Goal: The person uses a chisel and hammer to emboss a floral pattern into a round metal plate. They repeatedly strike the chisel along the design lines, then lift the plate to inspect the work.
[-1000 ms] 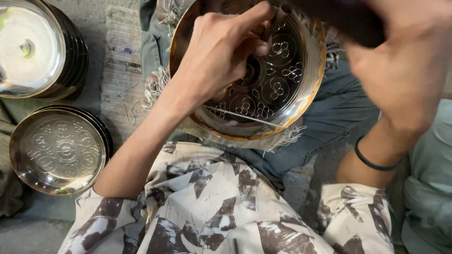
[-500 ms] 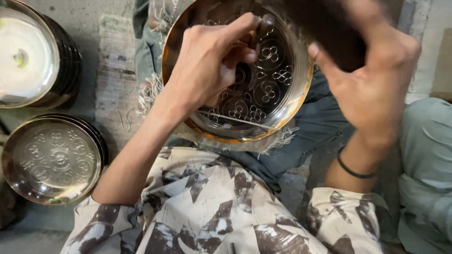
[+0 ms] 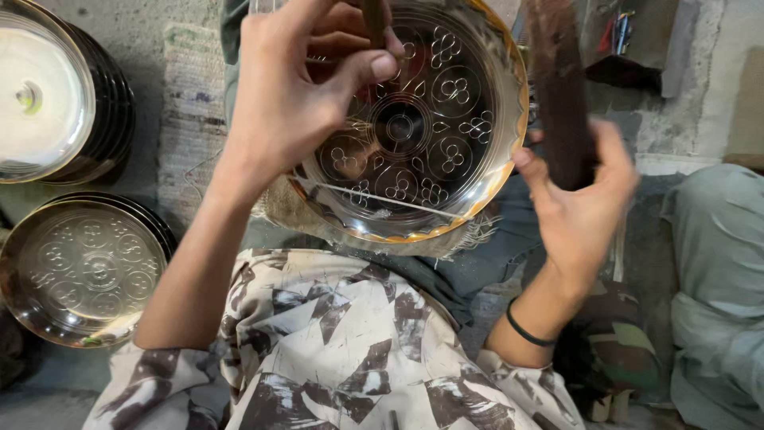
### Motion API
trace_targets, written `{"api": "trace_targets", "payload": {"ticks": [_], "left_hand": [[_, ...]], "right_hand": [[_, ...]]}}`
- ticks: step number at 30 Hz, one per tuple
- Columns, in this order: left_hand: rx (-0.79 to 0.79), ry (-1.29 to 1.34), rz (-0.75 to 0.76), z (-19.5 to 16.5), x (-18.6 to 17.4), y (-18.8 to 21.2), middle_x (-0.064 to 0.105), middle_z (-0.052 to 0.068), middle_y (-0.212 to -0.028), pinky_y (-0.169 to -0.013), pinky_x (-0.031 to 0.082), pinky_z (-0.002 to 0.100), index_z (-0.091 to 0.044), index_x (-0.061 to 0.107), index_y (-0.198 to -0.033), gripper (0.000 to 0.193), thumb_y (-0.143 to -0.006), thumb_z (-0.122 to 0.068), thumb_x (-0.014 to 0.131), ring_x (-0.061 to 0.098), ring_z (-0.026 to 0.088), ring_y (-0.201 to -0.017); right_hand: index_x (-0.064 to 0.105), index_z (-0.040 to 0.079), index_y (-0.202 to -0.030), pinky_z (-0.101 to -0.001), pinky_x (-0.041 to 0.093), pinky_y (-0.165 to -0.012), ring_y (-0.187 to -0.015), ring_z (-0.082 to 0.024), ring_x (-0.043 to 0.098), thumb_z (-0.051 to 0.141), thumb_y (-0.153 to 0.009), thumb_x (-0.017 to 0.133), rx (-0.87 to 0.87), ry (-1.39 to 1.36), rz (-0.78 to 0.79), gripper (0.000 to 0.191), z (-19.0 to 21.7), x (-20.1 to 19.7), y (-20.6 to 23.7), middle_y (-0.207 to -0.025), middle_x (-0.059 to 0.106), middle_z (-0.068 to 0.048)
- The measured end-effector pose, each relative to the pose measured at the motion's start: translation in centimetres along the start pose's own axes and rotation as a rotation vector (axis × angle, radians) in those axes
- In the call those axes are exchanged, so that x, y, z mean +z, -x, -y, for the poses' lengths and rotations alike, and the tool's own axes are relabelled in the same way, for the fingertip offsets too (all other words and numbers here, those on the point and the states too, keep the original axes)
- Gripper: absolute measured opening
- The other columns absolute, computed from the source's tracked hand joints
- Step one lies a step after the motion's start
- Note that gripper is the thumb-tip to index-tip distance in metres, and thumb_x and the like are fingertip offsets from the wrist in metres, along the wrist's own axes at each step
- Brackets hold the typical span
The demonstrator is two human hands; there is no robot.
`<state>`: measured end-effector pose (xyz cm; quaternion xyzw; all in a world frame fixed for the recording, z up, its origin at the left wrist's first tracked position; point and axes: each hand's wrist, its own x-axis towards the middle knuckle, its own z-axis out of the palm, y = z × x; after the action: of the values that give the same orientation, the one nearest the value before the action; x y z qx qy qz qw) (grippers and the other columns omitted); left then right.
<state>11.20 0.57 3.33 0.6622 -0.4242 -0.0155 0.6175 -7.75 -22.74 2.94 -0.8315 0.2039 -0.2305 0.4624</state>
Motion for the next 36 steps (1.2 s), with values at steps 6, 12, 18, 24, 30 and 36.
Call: {"api": "trace_targets", "payload": {"ticks": [6, 12, 18, 24, 30, 36], "left_hand": [[0.045, 0.082, 0.138, 0.8, 0.2, -1.5, 0.073, 0.009, -0.114, -0.103, 0.064, 0.033, 0.0, 0.06, -0.122, 0.022, -0.105, 0.006, 0.072, 0.076, 0.019, -0.109], [0.093, 0.122, 0.449, 1.5, 2.1, -3.9, 0.073, 0.008, -0.108, -0.092, 0.064, 0.03, -0.001, 0.059, -0.123, 0.032, -0.096, 0.004, 0.075, 0.077, 0.017, -0.106], [0.202, -0.078, 0.599, 2.1, 2.9, -5.7, 0.073, 0.01, -0.09, -0.069, 0.058, 0.034, 0.0, 0.06, -0.117, 0.044, -0.077, 0.009, 0.075, 0.076, 0.02, -0.085], [0.263, -0.157, 0.704, 1.8, 3.9, -6.3, 0.071, 0.008, -0.078, -0.06, 0.053, 0.04, -0.004, 0.063, -0.113, 0.041, -0.076, 0.009, 0.075, 0.073, 0.023, -0.073], [0.396, -0.221, 0.728, 1.6, 4.3, -7.0, 0.067, 0.011, -0.072, -0.06, 0.048, 0.046, -0.001, 0.064, -0.104, 0.034, -0.074, 0.003, 0.078, 0.069, 0.032, -0.069], [0.424, -0.232, 0.724, 1.9, 4.7, -6.8, 0.066, 0.013, -0.071, -0.06, 0.047, 0.047, -0.002, 0.062, -0.104, 0.031, -0.078, -0.001, 0.079, 0.067, 0.034, -0.068]], "right_hand": [[0.057, -0.001, -0.113, -0.0241, 0.052, -0.08, -0.082, -0.01, 0.064, 0.015, -0.096, 0.09, -0.13, -0.02, -0.063, 0.041, -0.2, 1.0, -2.2, -0.095, 0.068, -0.004], [0.049, -0.002, -0.141, -0.0238, 0.046, -0.069, -0.073, -0.012, 0.058, 0.009, -0.108, 0.085, -0.2, -0.194, 0.001, 0.05, -1.8, 1.4, -3.7, -0.099, 0.068, -0.009], [0.029, 0.005, -0.163, -0.027, 0.04, -0.059, -0.061, -0.016, 0.054, 0.006, -0.105, 0.079, -0.081, -0.358, -0.172, 0.076, -2.8, 1.0, 0.8, -0.09, 0.064, -0.016], [0.022, 0.01, -0.168, -0.0287, 0.043, -0.061, -0.061, -0.016, 0.053, 0.005, -0.113, 0.078, -0.12, -0.52, -0.224, 0.079, -4.9, 1.7, 3.5, -0.093, 0.063, -0.016], [0.034, 0.007, -0.167, -0.0282, 0.052, -0.065, -0.077, -0.019, 0.064, 0.004, -0.11, 0.078, -0.216, -0.225, -0.183, 0.072, -6.9, 0.3, 3.5, -0.103, 0.067, -0.016], [0.017, 0.012, -0.169, -0.0271, 0.041, -0.063, -0.073, -0.016, 0.058, -0.001, -0.111, 0.077, -0.179, -0.313, -0.294, 0.084, -8.0, -0.9, 3.4, -0.104, 0.064, -0.014]]}}
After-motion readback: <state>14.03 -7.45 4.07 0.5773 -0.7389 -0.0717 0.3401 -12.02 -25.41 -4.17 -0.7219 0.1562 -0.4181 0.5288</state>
